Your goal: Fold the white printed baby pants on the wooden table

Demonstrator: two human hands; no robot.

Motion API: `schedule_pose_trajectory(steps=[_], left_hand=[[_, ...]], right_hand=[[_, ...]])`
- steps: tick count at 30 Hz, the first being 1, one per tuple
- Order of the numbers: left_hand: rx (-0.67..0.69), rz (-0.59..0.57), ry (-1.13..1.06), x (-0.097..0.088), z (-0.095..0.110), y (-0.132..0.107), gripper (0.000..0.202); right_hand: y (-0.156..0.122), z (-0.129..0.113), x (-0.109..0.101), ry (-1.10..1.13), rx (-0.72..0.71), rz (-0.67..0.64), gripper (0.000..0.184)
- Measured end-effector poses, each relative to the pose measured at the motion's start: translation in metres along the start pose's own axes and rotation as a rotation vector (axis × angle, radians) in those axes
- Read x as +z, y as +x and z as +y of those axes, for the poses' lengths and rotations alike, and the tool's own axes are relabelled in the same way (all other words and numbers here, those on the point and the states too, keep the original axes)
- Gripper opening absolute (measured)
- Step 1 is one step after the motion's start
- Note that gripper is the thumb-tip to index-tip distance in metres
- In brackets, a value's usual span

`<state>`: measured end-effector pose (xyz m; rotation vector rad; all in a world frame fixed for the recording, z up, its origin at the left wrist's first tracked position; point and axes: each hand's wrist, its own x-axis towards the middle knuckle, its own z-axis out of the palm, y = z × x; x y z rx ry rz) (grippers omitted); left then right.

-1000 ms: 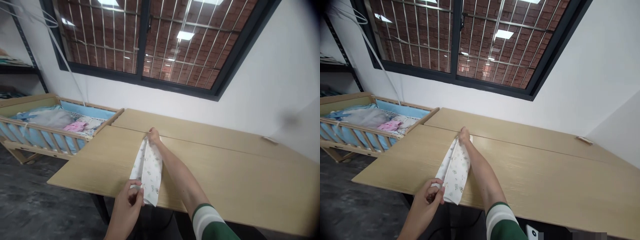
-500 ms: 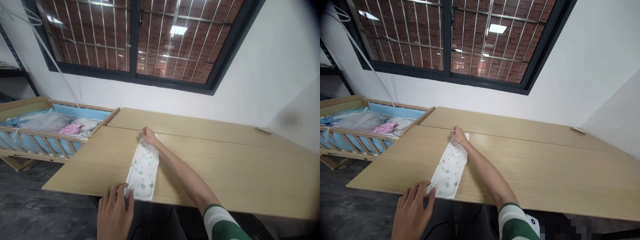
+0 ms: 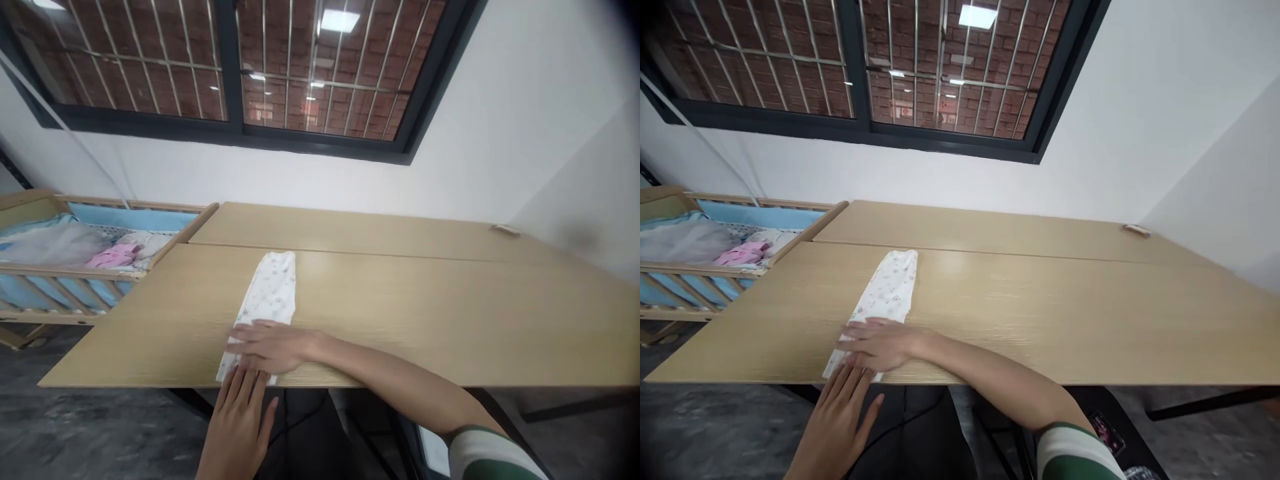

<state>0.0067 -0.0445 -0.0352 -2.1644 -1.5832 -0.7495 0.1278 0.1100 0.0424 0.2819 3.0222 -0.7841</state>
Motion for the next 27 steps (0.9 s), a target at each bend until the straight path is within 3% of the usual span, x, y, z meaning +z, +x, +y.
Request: schedule_pose_trajectory(steps=[4, 9, 13, 17, 21, 27], left_hand=[[0.01, -0.02, 0.012, 0.0, 0.001, 0.002, 0.054], [0.04, 0.002, 0.077, 0.004, 0.001, 0.006, 0.06], [0.141, 0.014, 0.158, 0.007, -0.01, 0.007, 0.062], [0.182, -0.005, 0.199, 0.007, -0.014, 0.008, 0.06], [0.197, 0.004, 0.139, 0.007, -0.002, 0.017, 0.051], [0.251, -0.005, 0.019, 0.013, 0.015, 0.04, 0.038]], right_hand=[[0.013, 0.057, -0.012, -0.056, 0.125, 0.082, 0.062], [0.038, 0.133, -0.048, -0.127, 0.377, 0.166, 0.067], [0.049, 0.177, -0.067, -0.158, 0.484, 0.287, 0.065], [0.05, 0.196, -0.068, -0.195, 0.45, 0.345, 0.068], [0.04, 0.207, -0.067, -0.248, 0.377, 0.319, 0.068], [0.014, 0.201, -0.078, -0.43, 0.426, 0.356, 0.059]])
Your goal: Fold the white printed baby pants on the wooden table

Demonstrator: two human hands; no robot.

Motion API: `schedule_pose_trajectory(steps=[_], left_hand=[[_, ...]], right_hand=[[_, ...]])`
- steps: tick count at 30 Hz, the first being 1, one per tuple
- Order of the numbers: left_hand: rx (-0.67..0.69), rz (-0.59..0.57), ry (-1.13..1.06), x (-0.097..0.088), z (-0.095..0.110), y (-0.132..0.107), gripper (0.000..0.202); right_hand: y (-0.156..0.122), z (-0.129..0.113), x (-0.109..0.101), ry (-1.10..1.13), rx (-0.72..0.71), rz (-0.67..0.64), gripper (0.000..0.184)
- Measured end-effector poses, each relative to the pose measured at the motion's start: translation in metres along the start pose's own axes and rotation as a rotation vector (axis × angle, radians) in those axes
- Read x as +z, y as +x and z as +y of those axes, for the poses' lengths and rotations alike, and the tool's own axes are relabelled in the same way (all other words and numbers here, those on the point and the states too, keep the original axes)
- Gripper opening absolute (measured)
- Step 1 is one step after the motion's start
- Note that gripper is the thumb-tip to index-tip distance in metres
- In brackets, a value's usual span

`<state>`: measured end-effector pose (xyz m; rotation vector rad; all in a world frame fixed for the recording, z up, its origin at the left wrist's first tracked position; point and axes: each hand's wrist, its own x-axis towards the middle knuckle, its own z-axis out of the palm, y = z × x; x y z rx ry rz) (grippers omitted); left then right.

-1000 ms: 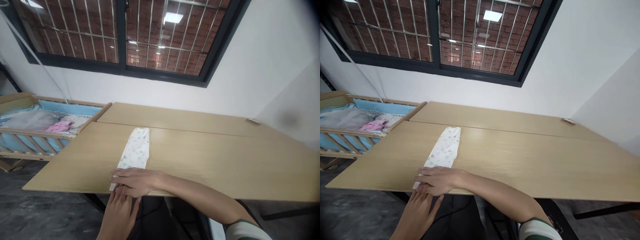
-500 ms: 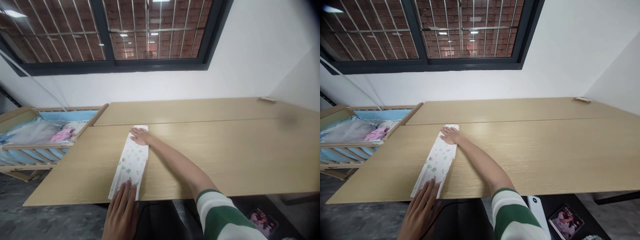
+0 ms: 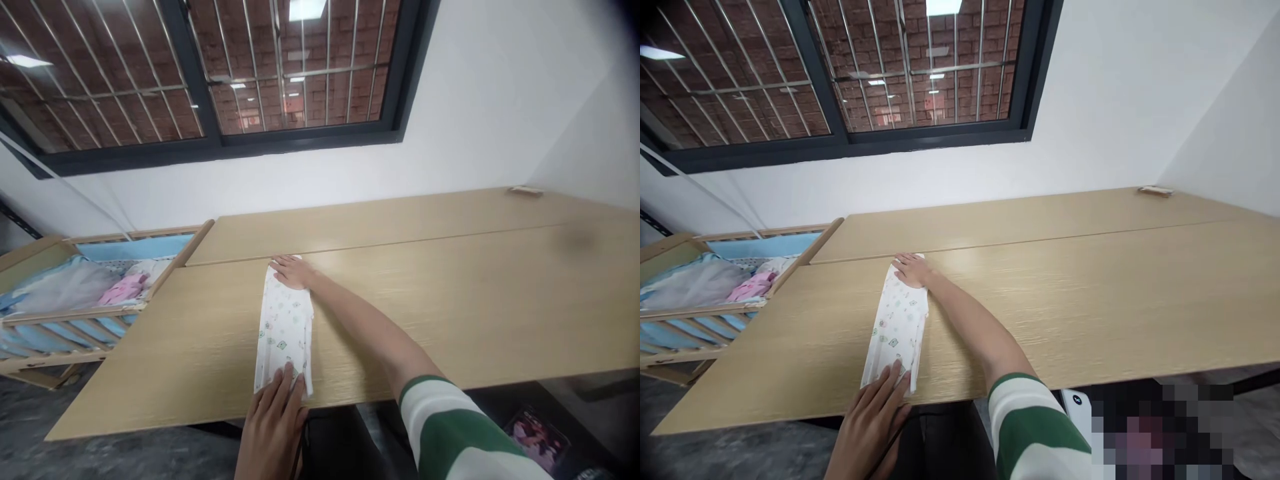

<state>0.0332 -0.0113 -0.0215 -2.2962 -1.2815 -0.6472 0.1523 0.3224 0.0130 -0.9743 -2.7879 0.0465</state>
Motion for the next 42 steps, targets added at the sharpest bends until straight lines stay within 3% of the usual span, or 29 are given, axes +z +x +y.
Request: schedule_pose_trajectory(steps=[5, 12, 16, 23, 27, 35, 39, 42], left_hand=[[-0.025, 0.018, -0.111, 0.001, -0.006, 0.002, 0.034], [-0.108, -0.096, -0.219, -0.009, -0.003, -0.003, 0.036], [-0.101, -0.159, -0.216, -0.011, -0.003, -0.005, 0.039], [-0.127, -0.221, -0.283, -0.024, -0.003, -0.011, 0.062], [-0.145, -0.159, -0.359, -0.029, -0.006, -0.016, 0.064], [-0.158, 0.051, -0.452, -0.024, -0.022, -0.023, 0.046], [-0.117, 0.045, -0.435, -0.032, -0.024, -0.023, 0.028], [-0.105, -0.001, -0.467, -0.044, -0.025, -0.025, 0.026]], right_hand=[[-0.036, -0.03, -0.018, -0.131, -0.098, 0.1, 0.053], [-0.119, -0.117, -0.027, 0.088, -0.215, 0.097, 0.033], [-0.147, -0.148, -0.046, 0.185, -0.246, 0.055, 0.03], [-0.179, -0.177, -0.071, 0.277, -0.249, 0.133, 0.025], [-0.201, -0.191, -0.069, 0.247, -0.26, 0.133, 0.023], [-0.242, -0.193, -0.045, 0.199, -0.155, 0.205, 0.028], [-0.254, -0.194, -0.042, 0.227, -0.145, 0.222, 0.036], [-0.26, -0.197, -0.055, 0.317, -0.083, 0.193, 0.034]])
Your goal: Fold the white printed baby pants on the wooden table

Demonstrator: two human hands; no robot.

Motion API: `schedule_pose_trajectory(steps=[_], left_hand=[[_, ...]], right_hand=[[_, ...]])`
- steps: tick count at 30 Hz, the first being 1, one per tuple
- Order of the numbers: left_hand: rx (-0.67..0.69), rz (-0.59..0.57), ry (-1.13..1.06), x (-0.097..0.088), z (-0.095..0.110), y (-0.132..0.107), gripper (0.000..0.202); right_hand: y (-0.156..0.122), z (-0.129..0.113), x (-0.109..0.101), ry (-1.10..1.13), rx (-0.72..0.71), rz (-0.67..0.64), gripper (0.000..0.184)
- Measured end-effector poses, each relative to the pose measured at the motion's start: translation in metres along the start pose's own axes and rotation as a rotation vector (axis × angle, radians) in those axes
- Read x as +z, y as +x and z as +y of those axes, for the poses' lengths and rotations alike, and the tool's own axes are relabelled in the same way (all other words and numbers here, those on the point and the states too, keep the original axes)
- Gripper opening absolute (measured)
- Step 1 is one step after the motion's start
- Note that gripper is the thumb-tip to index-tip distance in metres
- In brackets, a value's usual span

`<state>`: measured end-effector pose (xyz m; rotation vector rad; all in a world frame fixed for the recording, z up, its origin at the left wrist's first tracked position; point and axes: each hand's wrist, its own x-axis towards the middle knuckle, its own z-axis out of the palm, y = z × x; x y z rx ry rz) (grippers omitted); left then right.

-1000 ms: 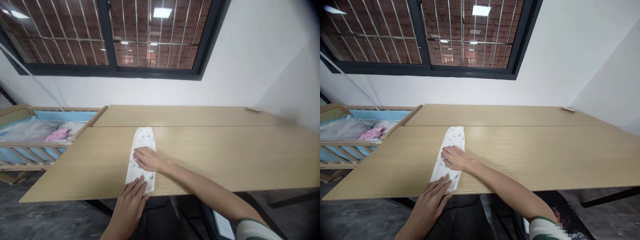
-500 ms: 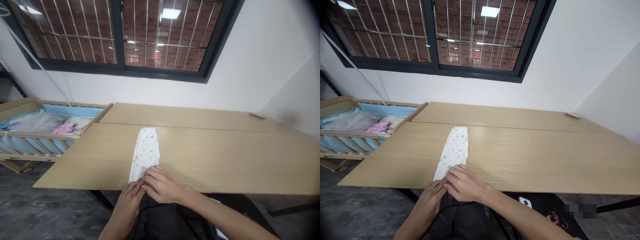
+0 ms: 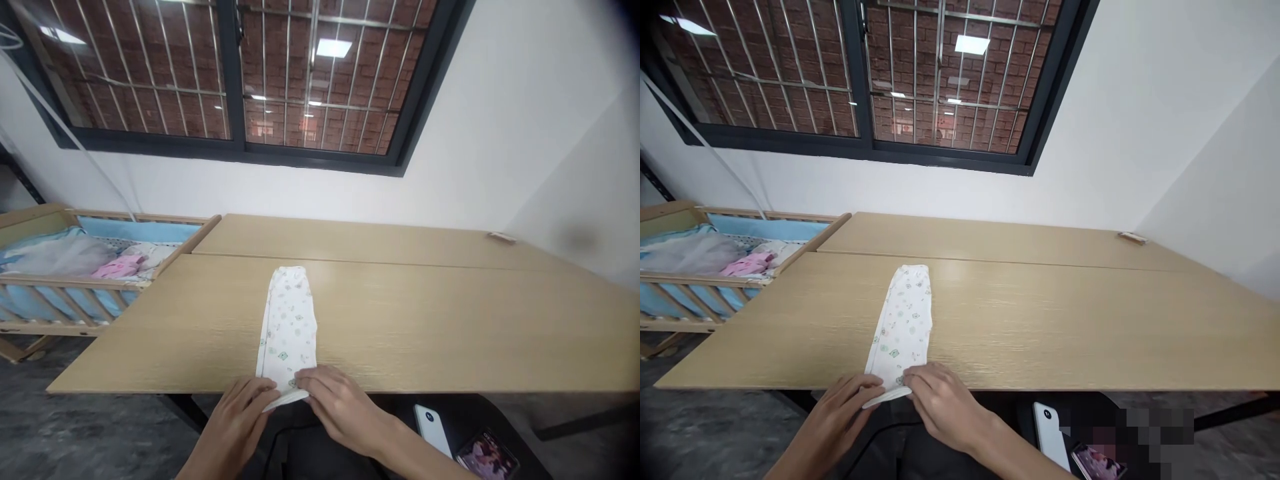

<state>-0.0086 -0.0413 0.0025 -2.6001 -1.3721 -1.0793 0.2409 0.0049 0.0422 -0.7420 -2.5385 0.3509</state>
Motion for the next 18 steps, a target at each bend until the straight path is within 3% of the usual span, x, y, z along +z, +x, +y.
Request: schedule_pose_trajectory(steps=[3, 5, 9, 12, 14, 18], left_hand=[[-0.025, -0.045, -0.131, -0.013, 0.003, 0.001, 0.025], [-0.052, 0.002, -0.203, -0.022, 0.003, 0.009, 0.022], [-0.182, 0.136, -0.234, -0.043, -0.01, 0.059, 0.024], [-0.333, 0.124, -0.254, -0.054, -0.033, 0.119, 0.035], [-0.386, 0.108, -0.278, -0.052, -0.053, 0.158, 0.038], [-0.482, 0.012, -0.247, -0.02, -0.099, 0.212, 0.036]], right_hand=[[0.003, -0.011, -0.022, 0.118, 0.074, -0.026, 0.028], [0.009, -0.016, -0.038, 0.189, 0.114, -0.035, 0.023], [0.038, -0.007, -0.066, 0.238, 0.174, 0.039, 0.022], [0.076, 0.024, -0.076, 0.246, 0.208, 0.207, 0.023], [0.104, 0.054, -0.075, 0.264, 0.278, 0.312, 0.026], [0.15, 0.118, -0.058, 0.33, 0.476, 0.398, 0.029]])
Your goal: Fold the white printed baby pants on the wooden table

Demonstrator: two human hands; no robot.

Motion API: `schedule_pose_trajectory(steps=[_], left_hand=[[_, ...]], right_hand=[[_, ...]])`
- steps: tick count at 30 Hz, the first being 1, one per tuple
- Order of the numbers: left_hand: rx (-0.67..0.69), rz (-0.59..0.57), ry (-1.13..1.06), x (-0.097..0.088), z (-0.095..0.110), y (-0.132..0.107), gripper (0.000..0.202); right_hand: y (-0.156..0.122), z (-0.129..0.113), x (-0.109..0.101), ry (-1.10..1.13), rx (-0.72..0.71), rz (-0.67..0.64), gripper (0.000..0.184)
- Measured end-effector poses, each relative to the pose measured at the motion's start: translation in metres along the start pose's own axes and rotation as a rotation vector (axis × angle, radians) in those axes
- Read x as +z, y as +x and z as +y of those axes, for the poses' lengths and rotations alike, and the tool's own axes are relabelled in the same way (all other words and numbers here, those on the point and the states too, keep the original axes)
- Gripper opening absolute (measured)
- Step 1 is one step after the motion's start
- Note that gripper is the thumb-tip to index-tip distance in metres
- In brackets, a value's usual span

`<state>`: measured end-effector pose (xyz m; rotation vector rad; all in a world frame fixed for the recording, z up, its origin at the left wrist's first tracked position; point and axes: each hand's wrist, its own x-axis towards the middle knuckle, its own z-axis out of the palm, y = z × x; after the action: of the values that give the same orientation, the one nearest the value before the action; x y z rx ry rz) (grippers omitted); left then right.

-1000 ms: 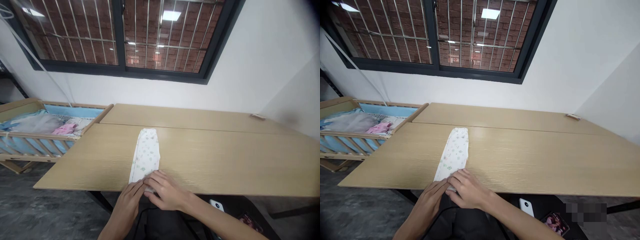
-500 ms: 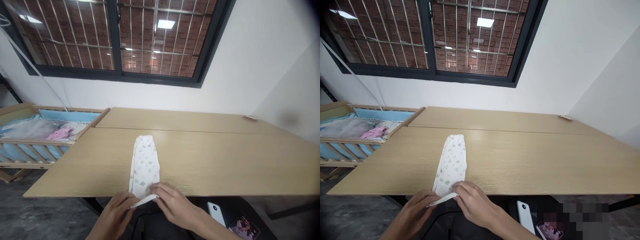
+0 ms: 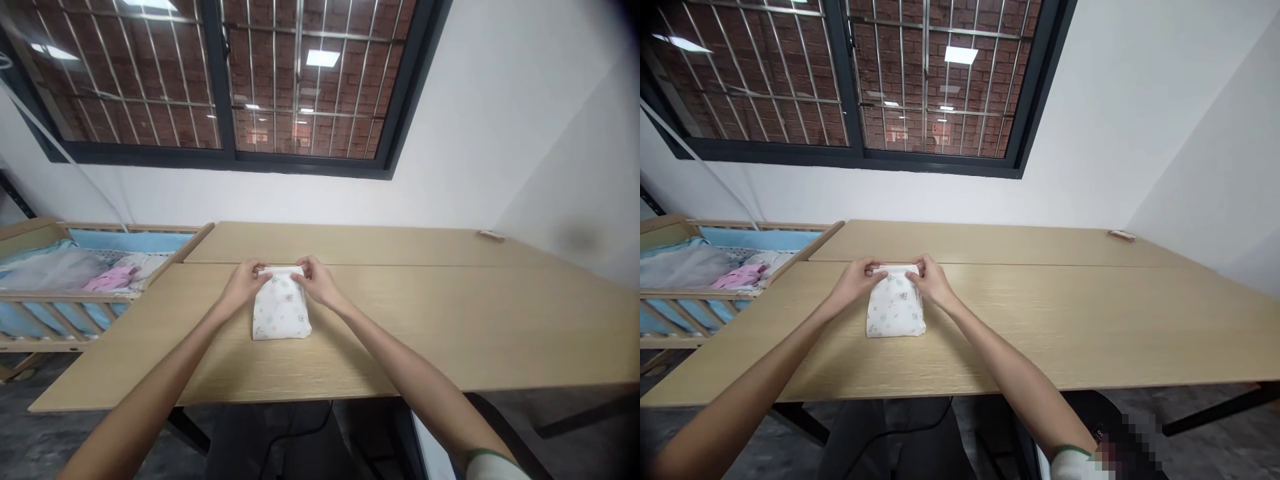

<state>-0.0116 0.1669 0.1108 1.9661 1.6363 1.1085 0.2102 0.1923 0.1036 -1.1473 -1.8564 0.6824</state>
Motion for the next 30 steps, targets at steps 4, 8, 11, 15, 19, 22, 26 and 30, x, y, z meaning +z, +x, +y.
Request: schedule_pose_trajectory(steps=[4, 8, 11, 15, 19, 22, 26, 30], left_hand=[[-0.088, -0.029, 0.089, 0.037, -0.029, 0.029, 0.028], [-0.102, -0.039, 0.185, 0.057, -0.039, 0.025, 0.029], [-0.046, -0.007, 0.26, 0.064, -0.031, -0.007, 0.04], [0.158, -0.02, 0.468, 0.082, -0.004, -0.085, 0.051], [0.233, -0.068, 0.616, 0.104, 0.022, -0.148, 0.058], [0.213, -0.126, 0.617, 0.116, 0.025, -0.163, 0.052], [0.187, -0.05, 0.575, 0.124, 0.01, -0.163, 0.053], [0.196, -0.041, 0.589, 0.122, 0.006, -0.162, 0.056]], right_hand=[[0.029, 0.045, 0.026, -0.067, 0.164, -0.065, 0.023], [0.031, 0.072, 0.038, -0.227, 0.186, -0.115, 0.021], [0.022, 0.072, 0.034, -0.295, 0.081, -0.095, 0.033], [0.0, 0.04, 0.02, -0.315, -0.207, -0.202, 0.05], [-0.031, -0.008, 0.022, -0.282, -0.428, -0.549, 0.058], [-0.056, -0.032, 0.037, -0.216, -0.528, -0.787, 0.059], [-0.075, -0.032, 0.058, -0.239, -0.451, -0.949, 0.062], [-0.066, -0.014, 0.063, -0.236, -0.352, -0.969, 0.06]])
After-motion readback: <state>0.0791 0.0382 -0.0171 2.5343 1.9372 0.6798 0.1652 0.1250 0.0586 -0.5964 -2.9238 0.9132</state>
